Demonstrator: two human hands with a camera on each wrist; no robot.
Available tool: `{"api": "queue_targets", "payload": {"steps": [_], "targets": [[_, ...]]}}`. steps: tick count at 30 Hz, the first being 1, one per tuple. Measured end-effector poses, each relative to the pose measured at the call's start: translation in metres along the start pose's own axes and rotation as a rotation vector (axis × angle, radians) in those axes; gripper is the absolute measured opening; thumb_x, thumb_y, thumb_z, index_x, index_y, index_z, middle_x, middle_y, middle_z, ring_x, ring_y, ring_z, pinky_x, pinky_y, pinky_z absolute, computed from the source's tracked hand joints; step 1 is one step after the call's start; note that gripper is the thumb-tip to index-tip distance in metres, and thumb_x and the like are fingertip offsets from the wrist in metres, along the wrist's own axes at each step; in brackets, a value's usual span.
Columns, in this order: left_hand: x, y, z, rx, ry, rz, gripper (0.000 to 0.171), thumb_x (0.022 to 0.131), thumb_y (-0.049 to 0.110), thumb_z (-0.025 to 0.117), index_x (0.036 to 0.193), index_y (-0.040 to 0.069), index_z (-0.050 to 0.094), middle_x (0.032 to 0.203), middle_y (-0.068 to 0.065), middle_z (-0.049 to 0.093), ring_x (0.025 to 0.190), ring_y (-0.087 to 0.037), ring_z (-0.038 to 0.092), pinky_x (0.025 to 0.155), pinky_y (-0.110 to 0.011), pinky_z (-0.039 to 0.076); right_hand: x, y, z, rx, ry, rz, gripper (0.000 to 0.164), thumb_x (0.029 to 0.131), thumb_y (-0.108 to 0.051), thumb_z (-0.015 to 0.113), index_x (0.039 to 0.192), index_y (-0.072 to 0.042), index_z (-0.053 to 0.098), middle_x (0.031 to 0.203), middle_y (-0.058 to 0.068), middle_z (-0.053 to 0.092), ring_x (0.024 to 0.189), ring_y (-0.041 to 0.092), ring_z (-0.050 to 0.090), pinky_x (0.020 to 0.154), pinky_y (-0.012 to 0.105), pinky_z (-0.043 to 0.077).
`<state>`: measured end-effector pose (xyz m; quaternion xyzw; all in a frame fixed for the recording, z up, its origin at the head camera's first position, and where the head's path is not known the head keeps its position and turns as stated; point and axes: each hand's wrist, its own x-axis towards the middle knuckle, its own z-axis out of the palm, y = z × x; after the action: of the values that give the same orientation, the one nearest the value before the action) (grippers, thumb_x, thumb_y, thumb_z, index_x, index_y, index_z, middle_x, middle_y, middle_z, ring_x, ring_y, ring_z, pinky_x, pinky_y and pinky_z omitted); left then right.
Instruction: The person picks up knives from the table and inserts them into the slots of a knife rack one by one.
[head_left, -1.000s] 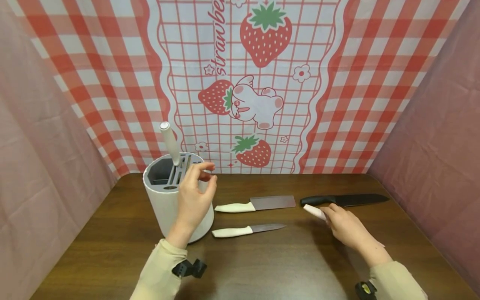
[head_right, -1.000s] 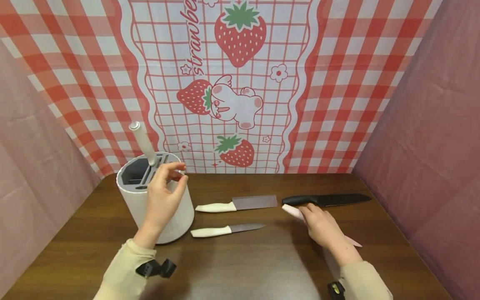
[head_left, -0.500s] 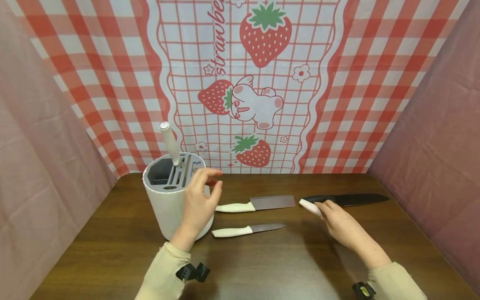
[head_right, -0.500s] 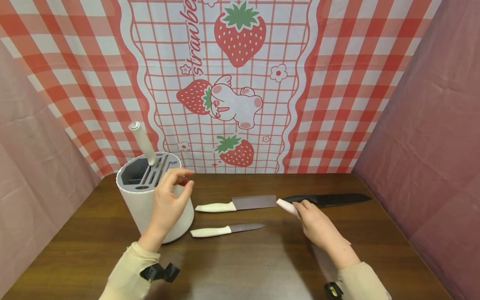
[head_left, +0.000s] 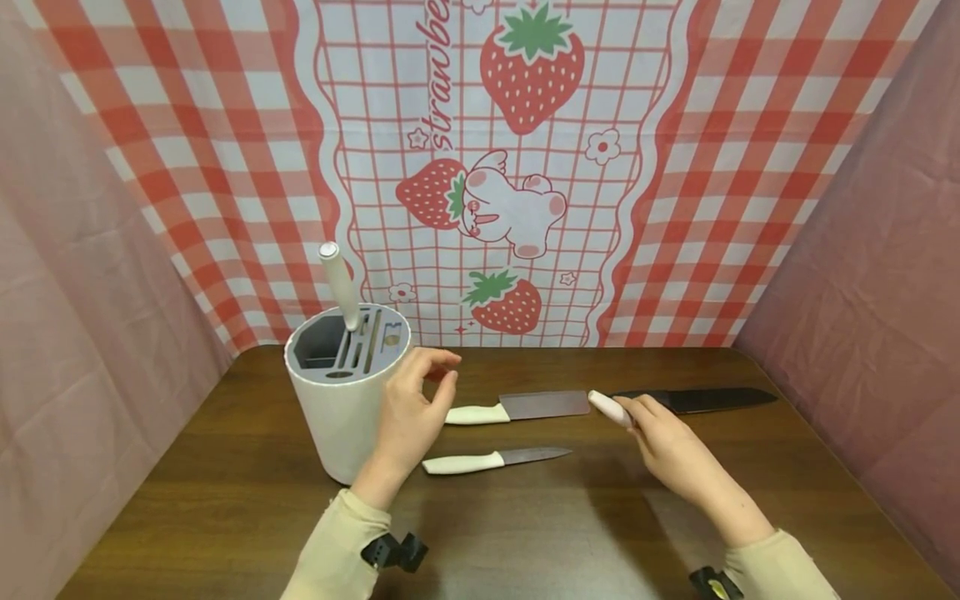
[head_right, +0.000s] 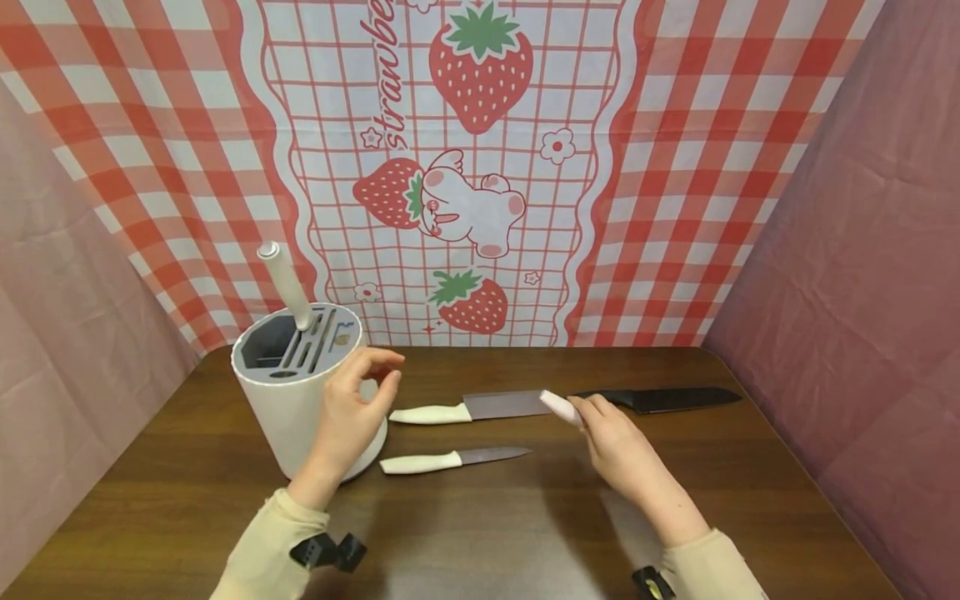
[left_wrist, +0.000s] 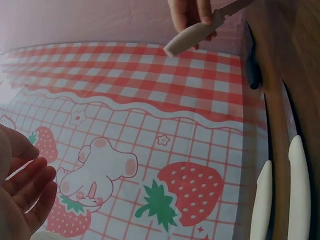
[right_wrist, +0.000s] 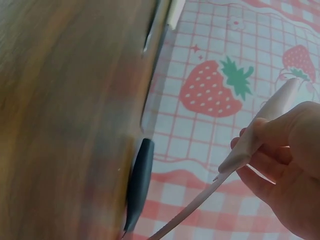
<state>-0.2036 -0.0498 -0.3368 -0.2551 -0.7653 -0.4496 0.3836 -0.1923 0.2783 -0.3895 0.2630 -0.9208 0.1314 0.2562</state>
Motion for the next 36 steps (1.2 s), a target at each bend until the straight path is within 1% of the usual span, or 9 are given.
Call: {"api": "queue_targets", "payload": {"steps": [7, 14, 16, 18, 21, 25, 32, 36], "targets": [[-0.004, 0.001, 0.008, -0.026, -0.045, 0.0, 0.012, 0.08, 0.0, 0.062, 0.09, 0.006, 0.064, 0.086, -0.002, 0.063, 0.078, -0.01, 0.058, 0.07, -0.023, 0.05, 0.008, -0.011, -0.003, 0.034, 0.02, 0.004, 0.04, 0.075, 0.01, 0.063, 0.114, 0.002, 0.054, 0.095, 0.009, 0.058, 0.083, 0.025, 0.059, 0.068, 0.04, 0.049], [-0.008, 0.005, 0.013, -0.03, -0.082, -0.008, 0.012, 0.08, 0.002, 0.062, 0.091, 0.008, 0.064, 0.086, 0.0, 0.063, 0.079, -0.009, 0.058, 0.07, -0.023, 0.05, 0.012, -0.025, -0.007, 0.076, 0.05, 0.044, 0.039, 0.078, 0.008, 0.062, 0.114, -0.003, 0.055, 0.093, 0.005, 0.057, 0.08, 0.022, 0.057, 0.066, 0.039, 0.047], [-0.008, 0.005, 0.014, -0.029, -0.095, -0.013, 0.011, 0.081, 0.003, 0.062, 0.091, 0.008, 0.064, 0.086, 0.0, 0.063, 0.079, -0.009, 0.058, 0.07, -0.025, 0.051, 0.014, -0.028, -0.006, 0.066, 0.077, 0.02, 0.039, 0.076, 0.008, 0.063, 0.113, -0.003, 0.055, 0.091, 0.004, 0.058, 0.079, 0.021, 0.057, 0.067, 0.039, 0.047], [-0.009, 0.006, 0.016, -0.036, -0.104, -0.015, 0.01, 0.081, 0.003, 0.062, 0.091, 0.008, 0.064, 0.086, 0.0, 0.063, 0.079, -0.009, 0.059, 0.07, -0.026, 0.051, 0.015, -0.031, -0.007, 0.058, 0.09, 0.003, 0.038, 0.075, 0.007, 0.064, 0.111, -0.003, 0.056, 0.089, 0.003, 0.058, 0.08, 0.019, 0.057, 0.071, 0.04, 0.046], [-0.009, 0.005, 0.017, -0.041, -0.103, -0.008, 0.011, 0.081, 0.002, 0.063, 0.09, 0.007, 0.064, 0.086, 0.0, 0.063, 0.079, -0.009, 0.059, 0.069, -0.027, 0.051, 0.017, -0.034, -0.006, 0.038, 0.121, -0.025, 0.036, 0.074, 0.004, 0.065, 0.109, -0.003, 0.057, 0.086, 0.001, 0.059, 0.08, 0.018, 0.057, 0.076, 0.041, 0.045], [-0.009, 0.004, 0.017, -0.045, -0.102, -0.003, 0.011, 0.08, 0.002, 0.063, 0.09, 0.008, 0.064, 0.086, 0.001, 0.063, 0.078, -0.008, 0.058, 0.069, -0.026, 0.051, 0.019, -0.038, -0.007, 0.052, 0.141, -0.018, 0.035, 0.074, 0.004, 0.066, 0.107, -0.003, 0.057, 0.086, 0.001, 0.06, 0.081, 0.018, 0.057, 0.078, 0.041, 0.044], [-0.009, 0.01, 0.018, -0.065, -0.136, -0.008, 0.012, 0.08, 0.002, 0.064, 0.091, 0.007, 0.064, 0.086, 0.001, 0.063, 0.079, -0.007, 0.058, 0.071, -0.022, 0.05, 0.02, -0.051, -0.009, 0.136, 0.107, 0.034, 0.038, 0.075, 0.005, 0.066, 0.111, -0.003, 0.056, 0.092, 0.001, 0.06, 0.092, 0.023, 0.057, 0.086, 0.044, 0.041], [-0.009, 0.012, 0.019, -0.075, -0.14, -0.009, 0.013, 0.08, 0.002, 0.064, 0.091, 0.008, 0.064, 0.086, 0.001, 0.063, 0.078, -0.007, 0.058, 0.071, -0.02, 0.05, 0.021, -0.057, -0.008, 0.169, 0.105, 0.036, 0.038, 0.076, 0.005, 0.065, 0.112, -0.004, 0.055, 0.092, 0.0, 0.059, 0.094, 0.022, 0.055, 0.086, 0.043, 0.04]]}}
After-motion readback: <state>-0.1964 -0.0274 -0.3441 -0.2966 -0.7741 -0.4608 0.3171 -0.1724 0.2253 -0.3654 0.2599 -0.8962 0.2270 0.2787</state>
